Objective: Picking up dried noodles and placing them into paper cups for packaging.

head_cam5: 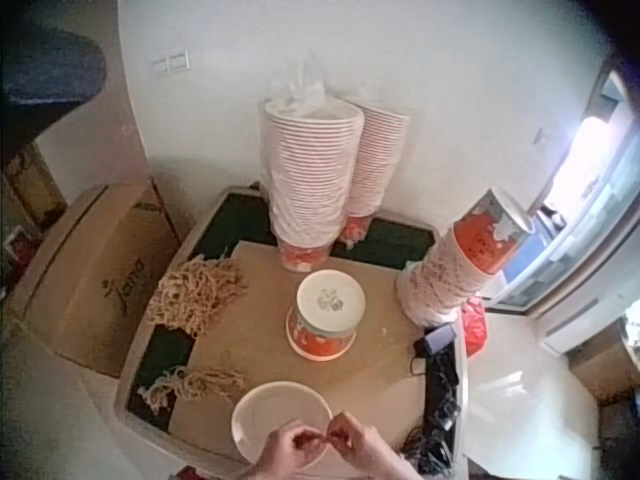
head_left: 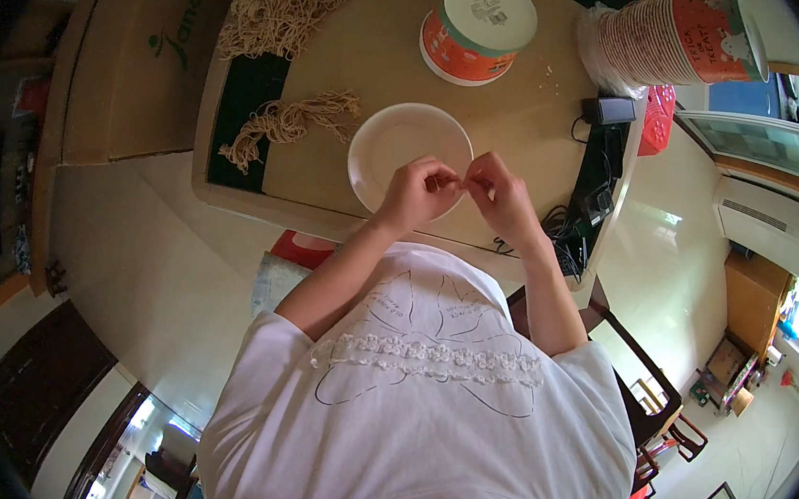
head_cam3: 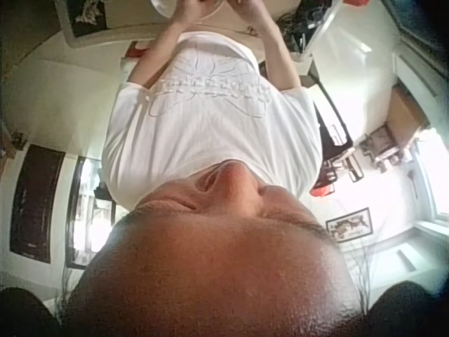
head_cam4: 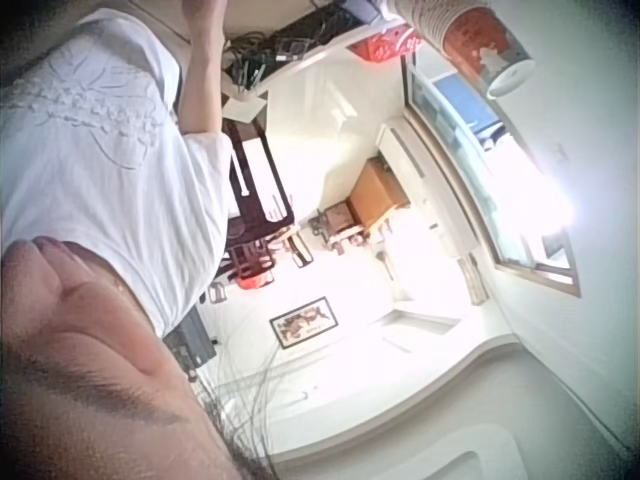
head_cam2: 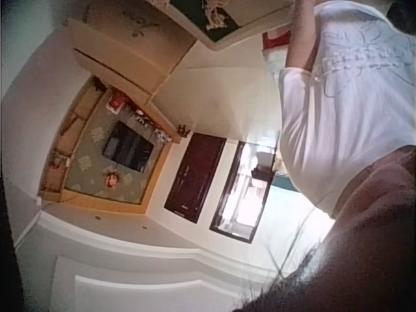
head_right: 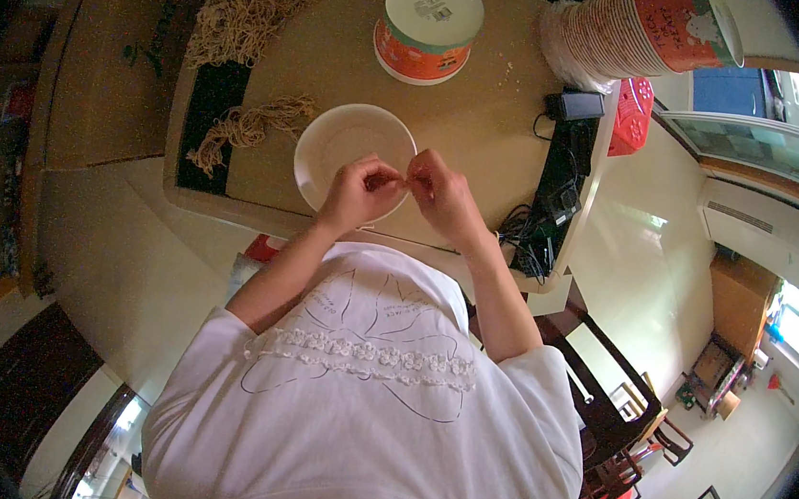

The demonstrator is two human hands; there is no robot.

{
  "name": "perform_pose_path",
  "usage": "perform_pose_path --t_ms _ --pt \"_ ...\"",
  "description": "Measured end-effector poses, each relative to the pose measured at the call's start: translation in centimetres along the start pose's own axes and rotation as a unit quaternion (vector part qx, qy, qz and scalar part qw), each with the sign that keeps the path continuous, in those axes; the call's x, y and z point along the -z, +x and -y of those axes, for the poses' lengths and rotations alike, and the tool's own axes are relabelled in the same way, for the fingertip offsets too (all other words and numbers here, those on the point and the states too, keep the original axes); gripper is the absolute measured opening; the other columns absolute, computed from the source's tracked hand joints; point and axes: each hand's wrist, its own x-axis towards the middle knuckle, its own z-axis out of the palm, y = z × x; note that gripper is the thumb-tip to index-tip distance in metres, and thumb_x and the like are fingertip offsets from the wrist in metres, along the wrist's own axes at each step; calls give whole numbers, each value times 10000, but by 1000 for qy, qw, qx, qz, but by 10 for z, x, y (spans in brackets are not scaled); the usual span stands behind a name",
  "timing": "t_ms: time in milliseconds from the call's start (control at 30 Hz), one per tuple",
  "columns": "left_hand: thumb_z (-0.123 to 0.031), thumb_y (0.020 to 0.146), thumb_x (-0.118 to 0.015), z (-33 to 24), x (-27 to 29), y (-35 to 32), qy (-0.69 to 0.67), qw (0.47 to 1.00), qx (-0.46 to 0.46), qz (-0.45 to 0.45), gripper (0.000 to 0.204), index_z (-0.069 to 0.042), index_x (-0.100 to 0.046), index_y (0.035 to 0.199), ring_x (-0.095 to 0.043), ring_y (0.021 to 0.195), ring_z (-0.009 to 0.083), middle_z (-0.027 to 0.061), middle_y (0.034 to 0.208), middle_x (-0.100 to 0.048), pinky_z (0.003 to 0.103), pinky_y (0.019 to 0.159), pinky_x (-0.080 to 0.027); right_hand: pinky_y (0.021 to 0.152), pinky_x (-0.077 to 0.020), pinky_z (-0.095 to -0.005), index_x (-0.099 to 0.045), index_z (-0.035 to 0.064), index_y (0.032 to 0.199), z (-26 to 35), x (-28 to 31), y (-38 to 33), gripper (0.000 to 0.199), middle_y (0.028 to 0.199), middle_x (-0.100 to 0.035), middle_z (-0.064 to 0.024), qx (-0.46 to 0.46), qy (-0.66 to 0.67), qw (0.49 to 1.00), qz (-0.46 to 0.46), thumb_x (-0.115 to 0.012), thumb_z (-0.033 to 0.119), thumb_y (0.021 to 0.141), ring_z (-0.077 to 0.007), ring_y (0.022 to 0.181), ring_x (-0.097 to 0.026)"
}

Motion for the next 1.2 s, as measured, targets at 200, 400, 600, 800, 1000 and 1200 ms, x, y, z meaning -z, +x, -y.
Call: perform_pose_path --t_ms 200,400,600,800,1000,1200 --pt "-123 823 -657 14 1 3 -257 944 190 83 128 -16 -669 890 -527 609 50 -5 728 -613 200 545 -423 646 -499 -331 -514 2 932 -3 -5 -6 103 795 -606 -145 -6 62 997 -36 -541 -15 834 -280 733 -623" --pt "-105 852 -618 7 8 6 -398 854 310 131 127 -12 -662 926 -439 545 22 -47 652 -541 167 481 -333 654 -512 -304 -563 2 941 3 -1 -9 139 884 -603 -124 -9 35 999 -7 -612 4 812 -226 751 -626" --pt "-134 865 -610 4 9 6 -423 838 316 137 139 -21 -662 929 -412 525 22 -53 650 -530 168 468 -309 660 -521 -306 -613 5 927 11 0 -9 140 893 -606 -112 7 29 999 -20 -652 26 795 -219 754 -624" --pt "-158 869 -619 5 8 6 -428 832 331 126 143 -36 -672 920 -407 522 19 -61 649 -525 168 468 -302 655 -523 -313 -642 19 908 12 1 -8 110 860 -610 -114 13 -15 999 -33 -649 35 800 -245 752 -623" --pt "-162 870 -623 6 8 5 -414 837 337 120 135 -49 -684 914 -404 521 17 -66 648 -528 170 468 -299 656 -526 -319 -638 7 902 19 3 -6 94 856 -611 -119 14 -23 999 -21 -627 34 813 -243 739 -623" --pt "-164 877 -615 12 0 5 -337 888 297 102 166 -47 -675 977 -404 534 9 -69 675 -541 162 479 -307 609 -494 -303 -638 7 883 8 2 -3 78 811 -601 -125 11 5 999 -37 -617 41 817 -224 689 -600"
